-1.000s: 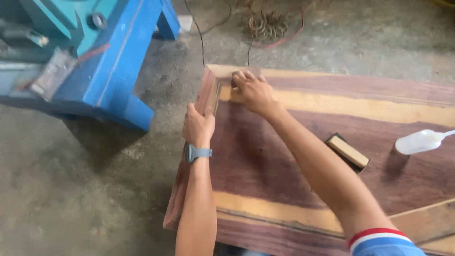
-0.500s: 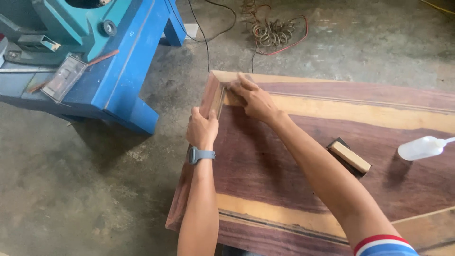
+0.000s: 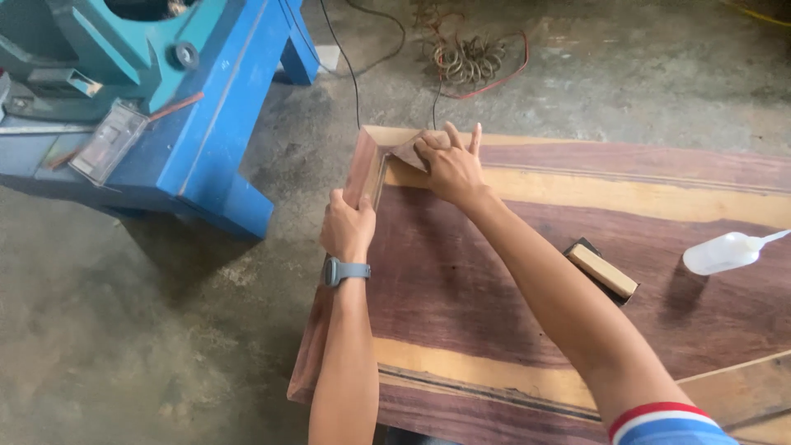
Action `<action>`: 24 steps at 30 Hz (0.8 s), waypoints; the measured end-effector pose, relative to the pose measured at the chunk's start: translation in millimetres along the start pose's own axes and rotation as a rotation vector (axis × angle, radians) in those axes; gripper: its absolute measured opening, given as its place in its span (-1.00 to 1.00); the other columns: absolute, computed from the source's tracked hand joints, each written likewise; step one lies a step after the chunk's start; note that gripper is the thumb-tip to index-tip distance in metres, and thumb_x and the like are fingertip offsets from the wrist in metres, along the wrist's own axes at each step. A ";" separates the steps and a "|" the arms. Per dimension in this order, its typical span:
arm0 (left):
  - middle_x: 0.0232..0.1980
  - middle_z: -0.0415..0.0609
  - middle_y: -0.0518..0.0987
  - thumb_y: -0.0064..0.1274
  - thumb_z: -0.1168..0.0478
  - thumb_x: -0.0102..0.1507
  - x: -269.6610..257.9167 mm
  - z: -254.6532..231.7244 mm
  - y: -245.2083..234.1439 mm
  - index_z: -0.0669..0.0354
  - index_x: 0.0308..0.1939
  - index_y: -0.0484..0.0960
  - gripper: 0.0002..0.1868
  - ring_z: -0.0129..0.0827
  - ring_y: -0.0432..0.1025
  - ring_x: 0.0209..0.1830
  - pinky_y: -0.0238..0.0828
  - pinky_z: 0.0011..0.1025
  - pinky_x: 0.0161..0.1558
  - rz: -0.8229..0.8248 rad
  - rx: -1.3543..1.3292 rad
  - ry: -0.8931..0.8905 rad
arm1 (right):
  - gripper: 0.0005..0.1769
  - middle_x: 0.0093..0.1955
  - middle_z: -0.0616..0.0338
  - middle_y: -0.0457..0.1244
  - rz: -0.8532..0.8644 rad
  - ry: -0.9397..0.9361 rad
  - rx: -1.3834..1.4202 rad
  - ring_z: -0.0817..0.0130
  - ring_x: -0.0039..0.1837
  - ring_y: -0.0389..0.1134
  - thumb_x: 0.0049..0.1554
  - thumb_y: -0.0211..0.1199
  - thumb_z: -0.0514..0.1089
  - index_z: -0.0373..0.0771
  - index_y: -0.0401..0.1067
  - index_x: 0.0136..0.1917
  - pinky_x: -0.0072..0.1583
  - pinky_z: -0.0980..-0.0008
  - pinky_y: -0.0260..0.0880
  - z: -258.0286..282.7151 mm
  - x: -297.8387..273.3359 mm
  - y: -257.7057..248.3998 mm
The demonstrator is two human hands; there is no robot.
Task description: The person applies glue from a white bottle onto a wooden surface and then uses a small block to spread the glue along the edges and corners of the wood.
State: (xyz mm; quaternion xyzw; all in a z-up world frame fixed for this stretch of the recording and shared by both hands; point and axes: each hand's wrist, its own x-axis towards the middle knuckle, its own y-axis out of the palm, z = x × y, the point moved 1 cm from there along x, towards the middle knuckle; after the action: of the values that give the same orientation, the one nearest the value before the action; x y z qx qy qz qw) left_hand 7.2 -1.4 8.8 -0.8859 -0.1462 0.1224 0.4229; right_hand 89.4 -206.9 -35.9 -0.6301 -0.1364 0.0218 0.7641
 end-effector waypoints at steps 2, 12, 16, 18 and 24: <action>0.11 0.27 0.59 -0.05 -0.07 0.34 0.2 0.5 -0.6 0.18 0.27 0.45 -0.46 0.21 0.52 0.16 0.43 0.15 0.11 0.006 0.006 0.000 | -0.48 0.56 0.40 0.18 0.021 -0.007 -0.019 -0.03 0.67 -0.08 0.23 0.06 -0.03 0.11 0.34 0.47 0.49 -0.62 -0.53 7.9 -8.1 -14.8; 0.17 0.26 0.57 -0.05 -0.02 0.34 0.0 1.6 -1.1 0.16 0.33 0.42 -0.46 0.17 0.51 0.20 0.42 0.11 0.15 0.021 -0.057 -0.038 | -0.50 0.50 0.41 0.25 0.073 -0.008 -0.011 -0.06 0.66 -0.04 0.18 0.21 -0.07 0.14 0.45 0.40 0.48 -0.65 -0.65 -8.1 18.8 10.2; 0.17 0.30 0.56 -0.06 -0.05 0.33 2.7 4.9 0.6 0.18 0.32 0.42 -0.44 0.24 0.50 0.20 0.39 0.17 0.16 0.028 -0.050 -0.029 | -0.40 0.51 0.32 0.24 0.120 -0.021 -0.013 -0.03 0.64 0.00 0.19 0.20 -0.03 0.13 0.34 0.51 0.50 -0.61 -0.53 11.8 -25.5 -24.1; 0.20 0.28 0.55 -0.07 -0.08 0.34 6.1 6.1 3.8 0.18 0.36 0.39 -0.40 0.20 0.48 0.24 0.38 0.15 0.19 0.035 -0.030 -0.031 | -0.40 0.54 0.43 0.22 0.181 -0.029 -0.074 0.08 0.66 -0.05 0.18 0.19 0.10 0.16 0.34 0.49 0.53 -0.54 -0.55 13.3 -54.1 -30.8; 0.26 0.29 0.52 -0.08 -0.10 0.35 2.0 3.6 -2.5 0.17 0.40 0.37 -0.37 0.20 0.45 0.28 0.32 0.18 0.23 0.050 -0.067 -0.025 | -0.48 0.52 0.46 0.23 0.186 -0.007 0.034 -0.03 0.68 -0.09 0.18 0.20 0.02 0.14 0.43 0.42 0.51 -0.63 -0.56 10.0 -10.8 -45.6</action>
State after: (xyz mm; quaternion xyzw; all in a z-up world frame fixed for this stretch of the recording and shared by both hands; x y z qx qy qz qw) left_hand 7.4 3.4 8.4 -0.9013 -0.1333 0.1389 0.3880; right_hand 70.4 -208.8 8.0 -0.6267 -0.0795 0.0970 0.7691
